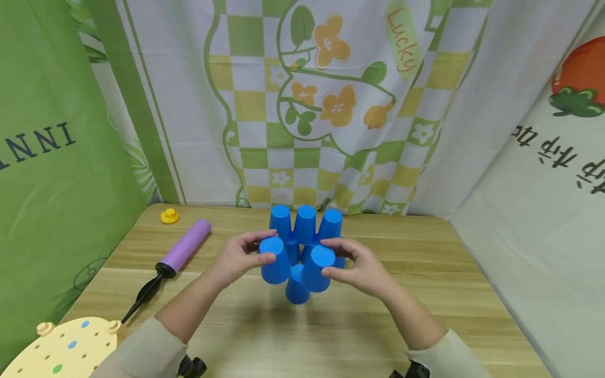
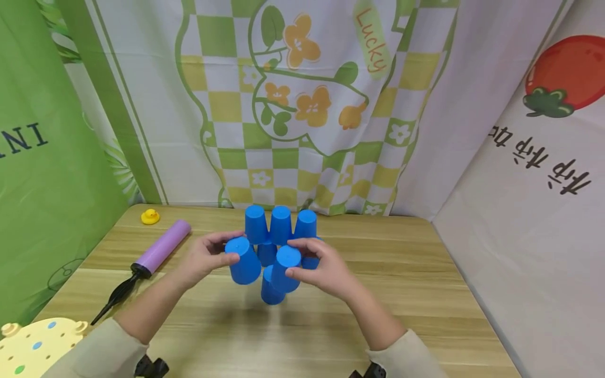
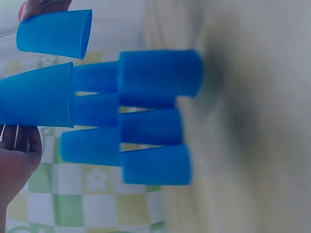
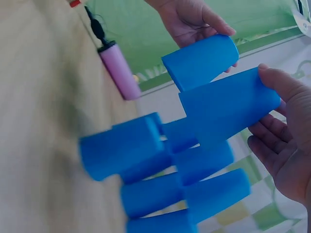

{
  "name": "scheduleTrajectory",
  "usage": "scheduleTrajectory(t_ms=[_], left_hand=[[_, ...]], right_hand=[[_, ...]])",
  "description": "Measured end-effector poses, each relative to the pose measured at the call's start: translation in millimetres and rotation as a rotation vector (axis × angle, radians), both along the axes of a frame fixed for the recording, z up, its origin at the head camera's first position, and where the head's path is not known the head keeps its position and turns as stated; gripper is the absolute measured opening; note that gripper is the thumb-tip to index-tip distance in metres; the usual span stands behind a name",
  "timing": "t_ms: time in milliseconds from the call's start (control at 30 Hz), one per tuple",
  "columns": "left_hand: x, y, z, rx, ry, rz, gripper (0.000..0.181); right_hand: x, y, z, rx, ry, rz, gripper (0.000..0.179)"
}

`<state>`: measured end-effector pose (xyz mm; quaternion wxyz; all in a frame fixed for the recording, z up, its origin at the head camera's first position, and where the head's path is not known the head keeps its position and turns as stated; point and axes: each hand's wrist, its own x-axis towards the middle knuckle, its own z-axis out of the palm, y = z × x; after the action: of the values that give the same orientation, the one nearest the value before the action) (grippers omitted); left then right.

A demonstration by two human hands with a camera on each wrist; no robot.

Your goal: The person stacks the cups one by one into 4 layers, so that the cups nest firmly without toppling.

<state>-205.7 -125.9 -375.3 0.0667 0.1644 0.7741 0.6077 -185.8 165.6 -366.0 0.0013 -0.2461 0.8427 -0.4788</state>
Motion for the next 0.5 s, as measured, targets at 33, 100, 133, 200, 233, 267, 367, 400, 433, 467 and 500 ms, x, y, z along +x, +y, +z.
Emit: scheduleTrajectory(t_ms=[33, 100, 133, 200, 233, 267, 367, 400, 433, 467, 500], left_hand=[[-4.6, 1.3, 7.2, 0.006, 0.009, 0.007, 0.055], [-14.8, 4.4, 20.4, 0.018, 0.034, 0.023, 0.053], [-19.9, 6.4, 26.4, 0.021, 0.042, 0.037, 0.052], [-30.4, 10.5, 37.2, 0.026, 0.048, 0.060, 0.051], [-35.6, 12.5, 41.9, 0.023, 0.049, 0.072, 0.051], [-41.2, 14.8, 46.0, 0.024, 0.051, 0.082, 0.051], [-57.2, 21.9, 55.7, 0.018, 0.052, 0.115, 0.052], [-62.2, 24.1, 58.2, 0.015, 0.055, 0.126, 0.053], [-66.8, 26.3, 60.1, 0.009, 0.054, 0.140, 0.053], [-71.2, 28.7, 61.7, 0.002, 0.057, 0.154, 0.054], [-75.3, 30.7, 62.8, -0.005, 0.059, 0.165, 0.056]], right_hand=[[-3.7, 1, 5.4, 0.003, -0.007, -0.011, 0.051], [-11.8, 1, 15.6, 0.006, -0.011, -0.030, 0.052], [-16.3, 1, 20.3, 0.005, -0.012, -0.041, 0.053], [-25.0, 0, 29.4, 0.011, -0.013, -0.072, 0.054], [-29.5, 0, 33.7, 0.017, -0.010, -0.090, 0.054], [-34.0, 0, 38.0, 0.014, -0.011, -0.107, 0.054], [-46.8, -2, 49.4, 0.029, -0.019, -0.166, 0.054], [-50.9, -3, 52.8, 0.036, -0.023, -0.182, 0.054], [-55.3, -4, 55.5, 0.040, -0.023, -0.194, 0.055], [-59.4, -4, 58.0, 0.042, -0.027, -0.206, 0.056], [-63.4, -5, 60.0, 0.049, -0.031, -0.217, 0.057]])
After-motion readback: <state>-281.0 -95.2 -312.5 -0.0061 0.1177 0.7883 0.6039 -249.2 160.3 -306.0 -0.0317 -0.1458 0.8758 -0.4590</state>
